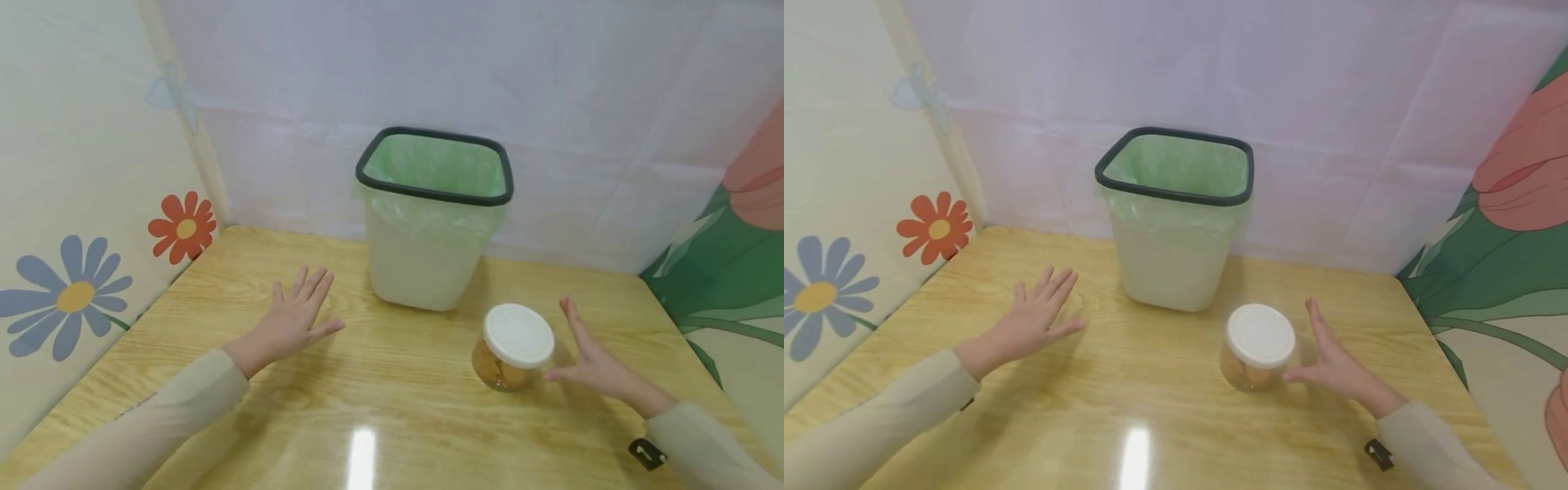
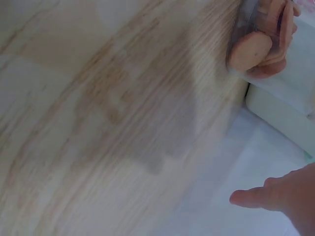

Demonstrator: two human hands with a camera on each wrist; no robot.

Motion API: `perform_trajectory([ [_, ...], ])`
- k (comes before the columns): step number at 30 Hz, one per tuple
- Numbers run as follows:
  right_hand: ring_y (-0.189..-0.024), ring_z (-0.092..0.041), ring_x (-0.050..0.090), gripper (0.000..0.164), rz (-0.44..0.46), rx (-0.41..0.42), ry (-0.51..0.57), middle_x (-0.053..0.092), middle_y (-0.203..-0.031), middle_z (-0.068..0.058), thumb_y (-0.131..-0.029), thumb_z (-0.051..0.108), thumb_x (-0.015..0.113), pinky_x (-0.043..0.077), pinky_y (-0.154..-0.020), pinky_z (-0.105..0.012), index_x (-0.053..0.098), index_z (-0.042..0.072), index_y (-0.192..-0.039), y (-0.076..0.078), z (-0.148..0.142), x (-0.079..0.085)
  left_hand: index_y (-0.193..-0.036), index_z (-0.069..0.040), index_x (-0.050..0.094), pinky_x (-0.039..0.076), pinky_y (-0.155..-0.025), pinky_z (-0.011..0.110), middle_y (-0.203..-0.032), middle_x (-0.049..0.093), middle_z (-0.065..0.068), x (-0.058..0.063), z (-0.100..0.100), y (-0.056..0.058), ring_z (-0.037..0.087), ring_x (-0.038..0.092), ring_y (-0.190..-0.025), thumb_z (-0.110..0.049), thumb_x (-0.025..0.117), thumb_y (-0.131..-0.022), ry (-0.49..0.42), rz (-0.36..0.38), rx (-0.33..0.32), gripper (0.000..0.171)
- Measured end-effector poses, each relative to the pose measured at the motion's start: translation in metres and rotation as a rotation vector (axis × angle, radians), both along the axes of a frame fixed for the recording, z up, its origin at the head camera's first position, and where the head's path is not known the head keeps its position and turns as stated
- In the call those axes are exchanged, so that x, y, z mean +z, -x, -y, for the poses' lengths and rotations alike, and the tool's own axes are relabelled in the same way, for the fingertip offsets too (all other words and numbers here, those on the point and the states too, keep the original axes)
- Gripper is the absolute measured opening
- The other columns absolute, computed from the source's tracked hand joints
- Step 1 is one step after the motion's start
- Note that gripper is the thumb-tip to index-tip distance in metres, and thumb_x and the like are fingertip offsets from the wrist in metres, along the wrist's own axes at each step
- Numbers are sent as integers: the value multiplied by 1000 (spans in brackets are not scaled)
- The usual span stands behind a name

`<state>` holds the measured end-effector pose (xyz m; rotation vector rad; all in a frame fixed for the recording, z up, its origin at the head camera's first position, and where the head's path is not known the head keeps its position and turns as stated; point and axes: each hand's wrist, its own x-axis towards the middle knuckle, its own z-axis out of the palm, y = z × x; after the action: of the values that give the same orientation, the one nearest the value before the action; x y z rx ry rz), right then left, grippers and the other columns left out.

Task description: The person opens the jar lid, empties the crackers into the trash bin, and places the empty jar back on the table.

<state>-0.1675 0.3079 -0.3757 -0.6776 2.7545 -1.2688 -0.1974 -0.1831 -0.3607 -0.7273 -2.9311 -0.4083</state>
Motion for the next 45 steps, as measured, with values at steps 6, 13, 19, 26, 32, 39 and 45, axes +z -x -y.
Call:
perform_trajectory([
  [6,-134,-61,-4,131,3,-3,25,-9,-152,-37,-68,0,84,0,-101,-74,-20,-3,-148,-1,3,-3,-153,2,12,3,-99,80,-158,12,23,1,-4,1,45,-3,-144,-51,53,-96,11,-3,-16,89],
  [13,-134,-62,-2,131,33,13,59,-7,-152,-37,-68,-1,84,3,-99,-76,-20,-2,-148,-1,4,-7,-153,2,12,1,-99,79,-159,10,23,5,-7,-1,45,-4,-144,-49,55,-96,-20,10,-23,88],
  [19,-133,-63,2,130,58,40,39,-5,-151,-38,-68,0,84,10,-97,-77,-19,-5,-148,-2,6,-11,-153,4,14,1,-99,79,-158,12,24,6,-8,-4,45,-3,-144,-47,56,-96,-16,30,-38,87],
  [26,-133,-63,-4,127,83,79,50,-9,-149,-40,-70,1,83,11,-97,-77,-18,-8,-146,-1,8,-16,-152,4,14,2,-99,79,-158,13,24,5,-10,-7,45,-2,-144,-46,56,-96,-10,34,-43,87],
  [32,-130,-65,0,124,141,94,125,-17,-148,-40,-74,4,83,9,-102,-70,-18,-12,-144,0,10,-20,-152,5,14,2,-99,79,-158,13,23,3,-14,-7,45,0,-144,-46,56,-96,-18,36,-47,86],
  [39,-130,-65,6,126,167,82,134,-14,-148,-42,-73,5,83,11,-100,-71,-19,-14,-143,0,14,-22,-152,5,16,1,-99,79,-158,15,23,0,-17,-8,45,2,-144,-46,56,-96,-55,42,-57,86],
  [45,-131,-63,12,126,175,76,188,0,-148,-43,-73,6,83,12,-102,-70,-18,-13,-144,2,17,-26,-152,5,15,0,-100,78,-158,15,23,-1,-16,-10,44,1,-144,-44,56,-97,-70,48,-57,85],
])
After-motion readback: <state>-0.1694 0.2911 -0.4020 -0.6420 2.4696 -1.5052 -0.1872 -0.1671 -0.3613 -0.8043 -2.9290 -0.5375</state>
